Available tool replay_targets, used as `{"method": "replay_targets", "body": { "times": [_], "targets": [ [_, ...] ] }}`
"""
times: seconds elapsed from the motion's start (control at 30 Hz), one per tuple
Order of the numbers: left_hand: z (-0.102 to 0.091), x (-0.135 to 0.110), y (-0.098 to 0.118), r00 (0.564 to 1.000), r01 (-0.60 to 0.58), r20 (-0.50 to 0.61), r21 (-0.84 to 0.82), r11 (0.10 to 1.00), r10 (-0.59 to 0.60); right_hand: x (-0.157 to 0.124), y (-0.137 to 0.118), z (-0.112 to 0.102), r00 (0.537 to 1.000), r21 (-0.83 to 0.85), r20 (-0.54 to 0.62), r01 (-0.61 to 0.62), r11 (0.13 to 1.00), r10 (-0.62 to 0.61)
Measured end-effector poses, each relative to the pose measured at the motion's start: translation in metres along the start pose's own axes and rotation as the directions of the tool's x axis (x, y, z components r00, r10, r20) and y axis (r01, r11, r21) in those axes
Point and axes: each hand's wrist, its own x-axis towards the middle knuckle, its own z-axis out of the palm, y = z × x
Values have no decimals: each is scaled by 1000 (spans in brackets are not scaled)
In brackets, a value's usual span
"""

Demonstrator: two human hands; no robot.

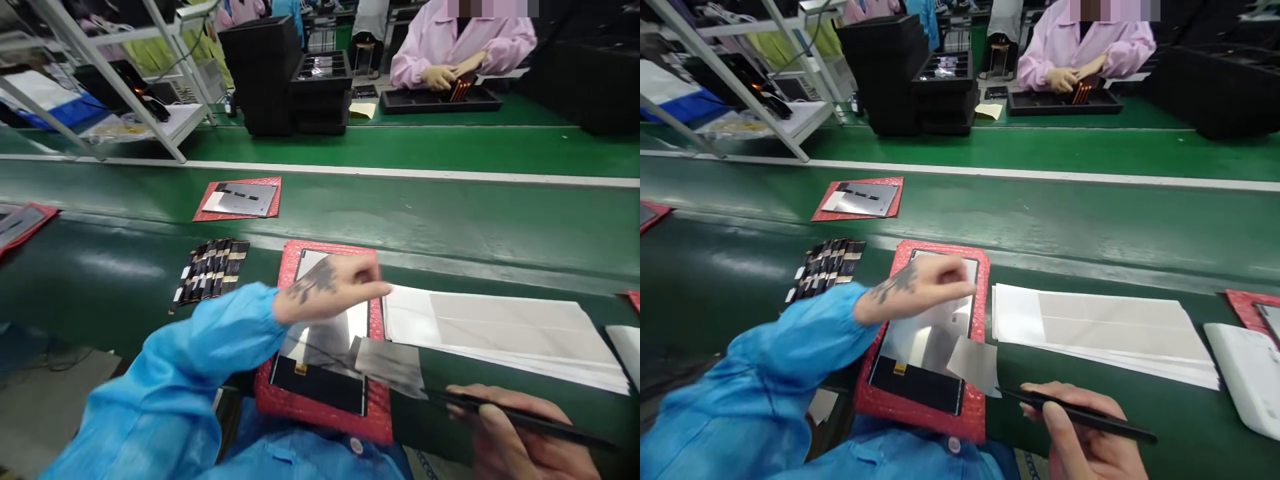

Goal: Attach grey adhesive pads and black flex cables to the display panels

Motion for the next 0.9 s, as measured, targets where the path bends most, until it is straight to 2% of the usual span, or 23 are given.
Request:
{"method": "replay_targets", "body": {
  "times": [0.03, 0.07, 0.1, 0.17, 0.23, 0.3, 0.37, 0.43, 0.53, 0.7, 0.8, 0.9],
  "targets": [
    [-5, -29, -11, 993, 108, -29, -81, 991, -111, -2, 0, 5, 1000, 33, 21, 8, 999, -9],
    [-7, -55, -22, 976, 213, -8, -187, 959, -218, -4, -1, 8, 999, 60, 43, 18, 998, -21],
    [-6, -77, -34, 950, 309, 44, -281, 909, -309, -6, -1, 12, 997, 77, 73, 19, 997, -25],
    [2, -107, -52, 897, 437, 145, -430, 790, -418, -13, -1, 18, 991, 77, 137, -4, 997, -7],
    [11, -121, -62, 873, 478, 205, -539, 694, -443, -20, 0, 23, 989, 63, 144, -49, 997, 40],
    [18, -125, -66, 877, 460, 212, -634, 621, -432, -29, 3, 28, 989, 60, 128, -82, 995, 74],
    [20, -128, -67, 889, 419, 182, -691, 588, -420, -36, 8, 31, 991, 76, 112, -81, 994, 72],
    [20, -131, -67, 895, 395, 141, -693, 603, -424, -41, 15, 31, 994, 82, 96, -69, 994, 61],
    [20, -136, -68, 896, 397, 101, -614, 682, -431, -45, 28, 24, 994, 37, 49, -101, 994, 100],
    [24, -139, -67, 928, 359, 27, -322, 876, -371, -57, 49, 12, 978, -63, -42, -205, 977, 203],
    [29, -140, -67, 946, 322, 5, -123, 939, -324, -66, 57, 10, 979, -85, -80, -193, 978, 186],
    [33, -141, -67, 952, 305, 7, -15, 952, -305, -73, 59, 11, 991, -101, -56, -127, 987, 121]
  ]
}}
